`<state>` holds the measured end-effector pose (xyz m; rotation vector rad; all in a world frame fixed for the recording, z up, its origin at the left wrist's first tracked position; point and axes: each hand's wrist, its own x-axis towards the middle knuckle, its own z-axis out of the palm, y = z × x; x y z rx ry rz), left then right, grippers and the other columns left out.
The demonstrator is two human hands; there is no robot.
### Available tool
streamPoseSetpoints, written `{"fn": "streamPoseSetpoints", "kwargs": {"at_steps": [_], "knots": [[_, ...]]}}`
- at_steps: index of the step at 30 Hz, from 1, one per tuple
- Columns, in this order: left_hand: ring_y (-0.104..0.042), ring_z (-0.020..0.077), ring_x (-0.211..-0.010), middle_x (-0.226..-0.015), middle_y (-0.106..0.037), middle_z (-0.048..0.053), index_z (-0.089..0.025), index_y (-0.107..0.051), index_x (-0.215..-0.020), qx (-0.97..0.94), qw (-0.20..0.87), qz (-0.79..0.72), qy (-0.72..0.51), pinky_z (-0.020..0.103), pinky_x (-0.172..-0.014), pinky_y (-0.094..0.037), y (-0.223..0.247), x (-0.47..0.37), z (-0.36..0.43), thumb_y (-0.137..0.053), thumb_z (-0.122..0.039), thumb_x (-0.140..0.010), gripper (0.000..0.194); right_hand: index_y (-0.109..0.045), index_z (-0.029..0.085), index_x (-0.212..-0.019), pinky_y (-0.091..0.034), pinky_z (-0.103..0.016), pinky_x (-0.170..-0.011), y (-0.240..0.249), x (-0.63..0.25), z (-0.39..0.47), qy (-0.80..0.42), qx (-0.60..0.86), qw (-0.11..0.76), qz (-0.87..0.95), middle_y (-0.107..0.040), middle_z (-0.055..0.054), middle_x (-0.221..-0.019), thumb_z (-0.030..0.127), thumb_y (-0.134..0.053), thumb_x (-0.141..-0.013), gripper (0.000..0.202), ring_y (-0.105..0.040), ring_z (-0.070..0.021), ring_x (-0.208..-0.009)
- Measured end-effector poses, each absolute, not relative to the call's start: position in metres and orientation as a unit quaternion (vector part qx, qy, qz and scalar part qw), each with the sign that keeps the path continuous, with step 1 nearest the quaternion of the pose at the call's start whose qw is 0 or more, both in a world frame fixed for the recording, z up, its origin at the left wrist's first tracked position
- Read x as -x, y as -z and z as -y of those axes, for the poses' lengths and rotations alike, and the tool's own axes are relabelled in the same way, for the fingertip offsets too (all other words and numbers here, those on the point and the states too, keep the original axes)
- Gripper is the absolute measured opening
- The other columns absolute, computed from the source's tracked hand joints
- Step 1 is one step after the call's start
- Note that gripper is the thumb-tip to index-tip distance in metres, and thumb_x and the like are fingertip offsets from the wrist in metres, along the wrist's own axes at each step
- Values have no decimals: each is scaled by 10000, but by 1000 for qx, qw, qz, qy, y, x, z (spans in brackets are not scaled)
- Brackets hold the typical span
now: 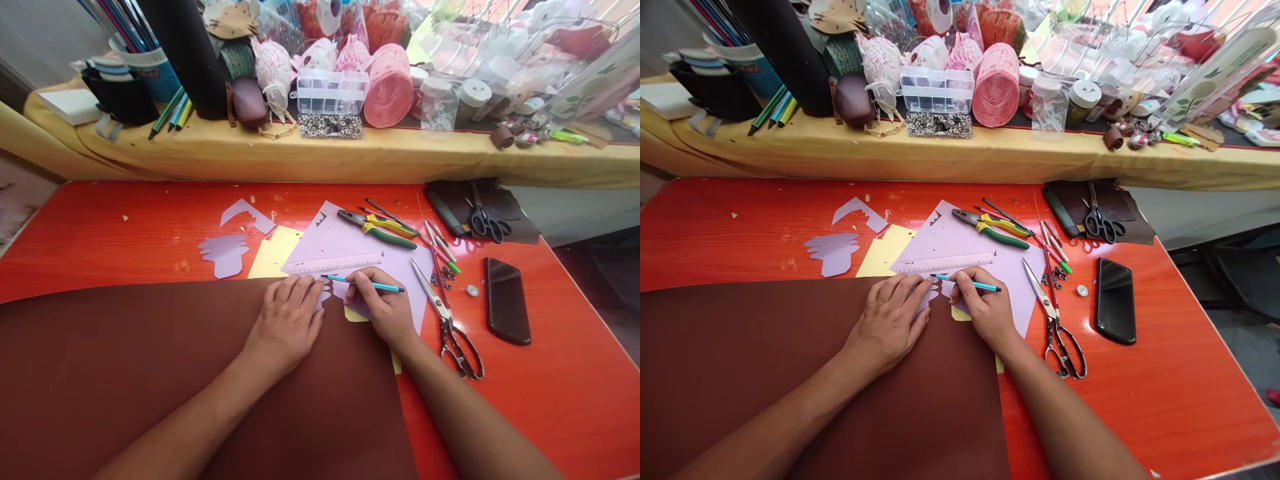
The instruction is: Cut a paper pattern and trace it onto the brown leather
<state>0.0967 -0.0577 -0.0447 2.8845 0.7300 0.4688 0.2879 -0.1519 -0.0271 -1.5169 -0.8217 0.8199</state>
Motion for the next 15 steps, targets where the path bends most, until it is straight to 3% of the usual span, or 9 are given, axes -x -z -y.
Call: {"fn": "streamPoseSetpoints", "kwargs": {"at_steps": [15], "knots": [[-599,335,-1296,-1392,-714,144,-154,-658,-1456,-955,71,-241,-160,504,-1087,-444,44,-96,57,-577,-263,-1054,424,-757,237,-923,-581,-291,-633,29,-289,154,-347,644,588,345,-726,2,-712,516,-685,-1058,317,-704,-177,-637]]}}
